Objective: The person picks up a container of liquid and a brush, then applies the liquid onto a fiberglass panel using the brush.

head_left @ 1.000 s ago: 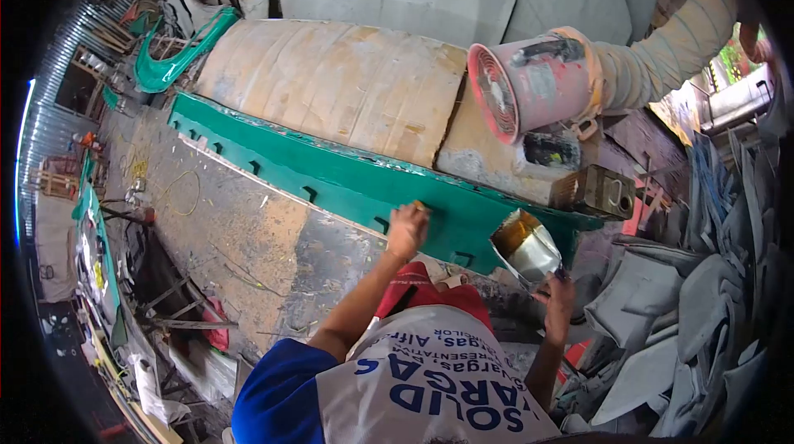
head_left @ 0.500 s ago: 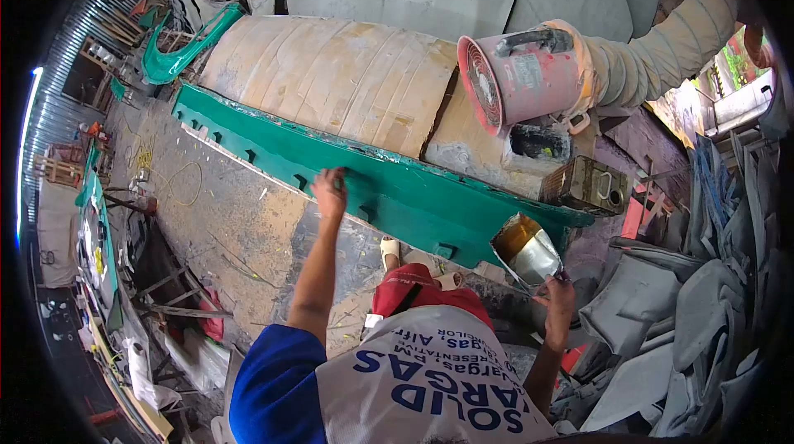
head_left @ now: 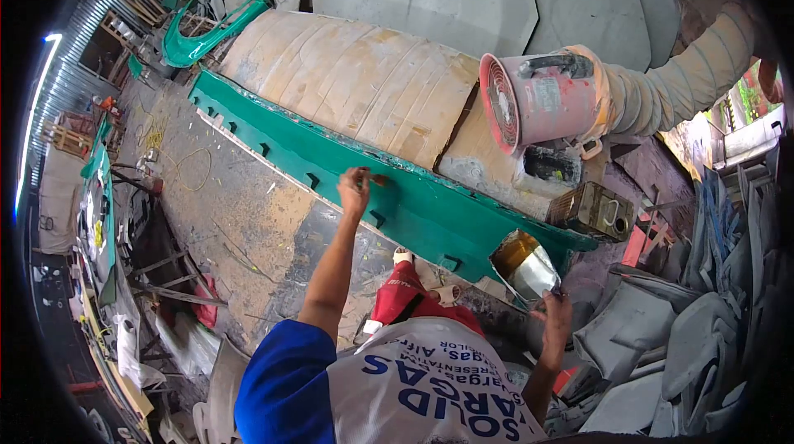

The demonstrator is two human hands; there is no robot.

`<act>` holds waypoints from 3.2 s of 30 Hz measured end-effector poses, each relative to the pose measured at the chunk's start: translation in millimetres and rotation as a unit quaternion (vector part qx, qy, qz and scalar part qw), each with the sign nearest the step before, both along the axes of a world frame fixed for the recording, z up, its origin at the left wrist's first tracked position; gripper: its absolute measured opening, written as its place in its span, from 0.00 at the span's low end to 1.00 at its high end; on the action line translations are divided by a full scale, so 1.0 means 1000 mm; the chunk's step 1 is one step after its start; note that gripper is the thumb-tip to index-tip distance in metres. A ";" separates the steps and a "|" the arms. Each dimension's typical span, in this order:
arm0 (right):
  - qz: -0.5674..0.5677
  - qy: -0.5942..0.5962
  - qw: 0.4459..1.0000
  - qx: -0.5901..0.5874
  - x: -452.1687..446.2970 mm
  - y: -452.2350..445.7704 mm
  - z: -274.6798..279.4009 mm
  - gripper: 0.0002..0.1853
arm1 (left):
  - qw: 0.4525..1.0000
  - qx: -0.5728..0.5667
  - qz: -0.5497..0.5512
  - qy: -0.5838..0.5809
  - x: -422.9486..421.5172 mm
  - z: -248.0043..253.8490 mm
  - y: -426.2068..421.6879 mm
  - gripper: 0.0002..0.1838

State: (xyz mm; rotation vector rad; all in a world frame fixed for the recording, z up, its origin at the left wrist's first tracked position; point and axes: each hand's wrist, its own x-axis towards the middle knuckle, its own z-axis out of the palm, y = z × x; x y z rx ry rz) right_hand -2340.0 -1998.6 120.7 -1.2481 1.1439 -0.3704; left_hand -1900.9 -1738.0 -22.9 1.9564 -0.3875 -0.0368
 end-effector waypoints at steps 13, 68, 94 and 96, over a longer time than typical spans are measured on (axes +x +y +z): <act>-0.059 0.019 0.998 0.002 0.052 0.038 0.003 0.20 | 0.977 0.054 -0.198 -0.060 -0.063 0.001 -0.061 0.07; -0.135 0.104 0.985 -0.024 0.036 0.071 0.042 0.22 | 0.994 -0.013 0.098 -0.047 0.276 -0.040 0.221 0.06; 0.060 0.098 0.985 -0.131 -0.013 -0.032 -0.005 0.29 | 0.881 0.001 -0.470 -0.045 -0.215 0.116 -0.165 0.08; 0.113 0.119 0.977 -0.136 -0.018 -0.049 0.003 0.29 | 0.886 0.007 -0.461 -0.036 -0.239 0.094 -0.181 0.07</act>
